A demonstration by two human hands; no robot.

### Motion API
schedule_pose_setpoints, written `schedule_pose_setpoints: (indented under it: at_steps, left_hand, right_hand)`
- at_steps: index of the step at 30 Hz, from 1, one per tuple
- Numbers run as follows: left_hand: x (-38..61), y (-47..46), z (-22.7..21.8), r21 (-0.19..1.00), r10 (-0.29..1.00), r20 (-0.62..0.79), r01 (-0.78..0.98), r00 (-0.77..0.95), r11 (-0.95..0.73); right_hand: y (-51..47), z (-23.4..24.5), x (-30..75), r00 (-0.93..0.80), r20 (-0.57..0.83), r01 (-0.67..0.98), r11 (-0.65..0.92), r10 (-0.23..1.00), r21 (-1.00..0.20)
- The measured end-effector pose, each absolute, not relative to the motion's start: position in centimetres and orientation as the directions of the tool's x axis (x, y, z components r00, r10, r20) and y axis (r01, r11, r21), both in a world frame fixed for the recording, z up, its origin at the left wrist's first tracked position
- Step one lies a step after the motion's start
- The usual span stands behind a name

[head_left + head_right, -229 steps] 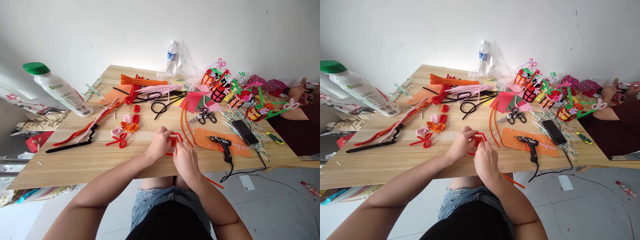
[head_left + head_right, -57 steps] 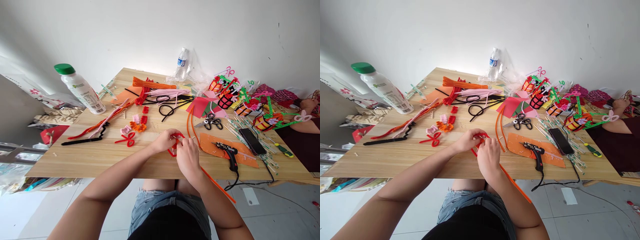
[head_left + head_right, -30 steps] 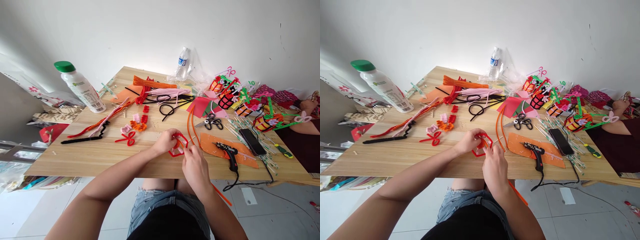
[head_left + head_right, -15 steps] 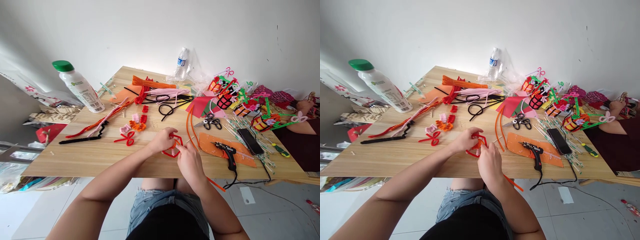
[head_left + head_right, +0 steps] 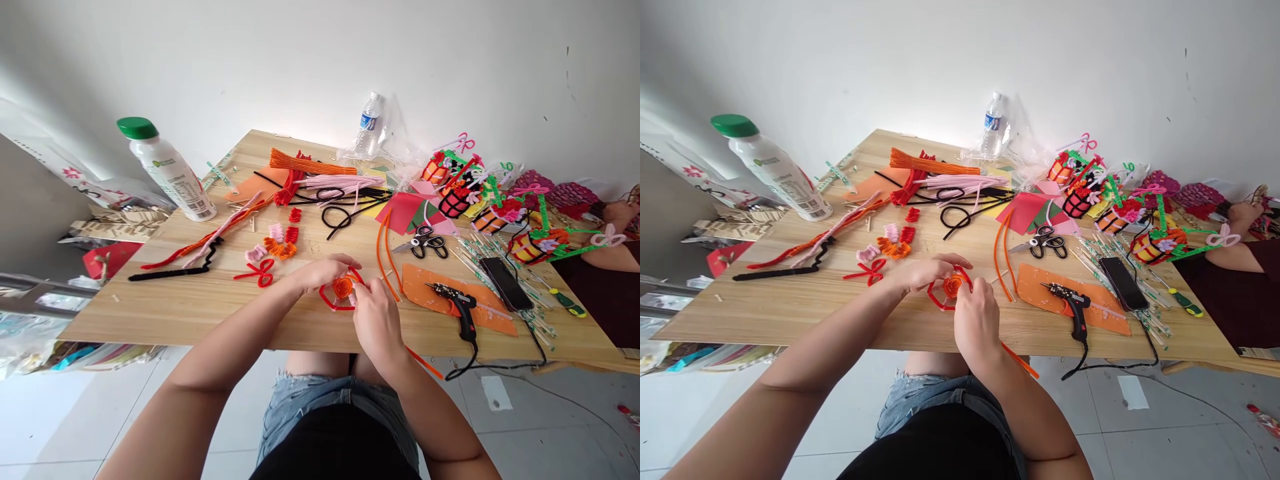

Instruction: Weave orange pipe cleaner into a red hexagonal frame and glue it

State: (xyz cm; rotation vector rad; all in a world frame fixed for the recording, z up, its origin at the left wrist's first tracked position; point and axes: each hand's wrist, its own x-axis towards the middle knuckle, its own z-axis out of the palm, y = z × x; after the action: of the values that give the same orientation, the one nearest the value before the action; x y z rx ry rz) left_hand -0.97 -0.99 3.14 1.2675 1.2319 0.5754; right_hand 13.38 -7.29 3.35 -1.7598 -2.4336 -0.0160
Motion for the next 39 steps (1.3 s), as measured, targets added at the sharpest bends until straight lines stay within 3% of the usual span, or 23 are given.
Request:
schedule_pose_setpoints:
  at_steps: [3, 8, 15, 22, 39]
  left_hand:
    - [-0.8, -0.8, 2.8, 0.909, 0.857, -0.416, 0.139, 0.305, 0.392]
    - [-0.3, -0.7, 2.0, 0.912, 0.875, -0.403, 0.042, 0.268, 0.407]
    - [-0.4, -1.5, 3.3, 0.915, 0.877, -0.38, 0.261, 0.296, 0.308]
    - [-0.8, -1.2, 2.6, 0.919, 0.892, -0.309, 0.344, 0.329, 0.191]
    - [-0.2, -0.9, 0.6, 0.906, 0.911, -0.337, 0.345, 0.236, 0.246]
  right_hand:
    - [-6.9, 3.1, 13.8, -0.324, 0.164, 0.939, 0.338, 0.932, -0.063]
    - [-7.0, 2.8, 13.8, -0.336, 0.183, 0.932, 0.355, 0.924, -0.078]
    - [-6.9, 3.2, 13.0, -0.283, 0.027, 0.956, 0.284, 0.959, -0.072]
    - [-6.6, 3.2, 12.4, -0.28, -0.069, 0.959, 0.276, 0.958, -0.059]
    - [-6.7, 2.1, 13.2, -0.427, 0.059, 0.895, 0.431, 0.902, -0.117]
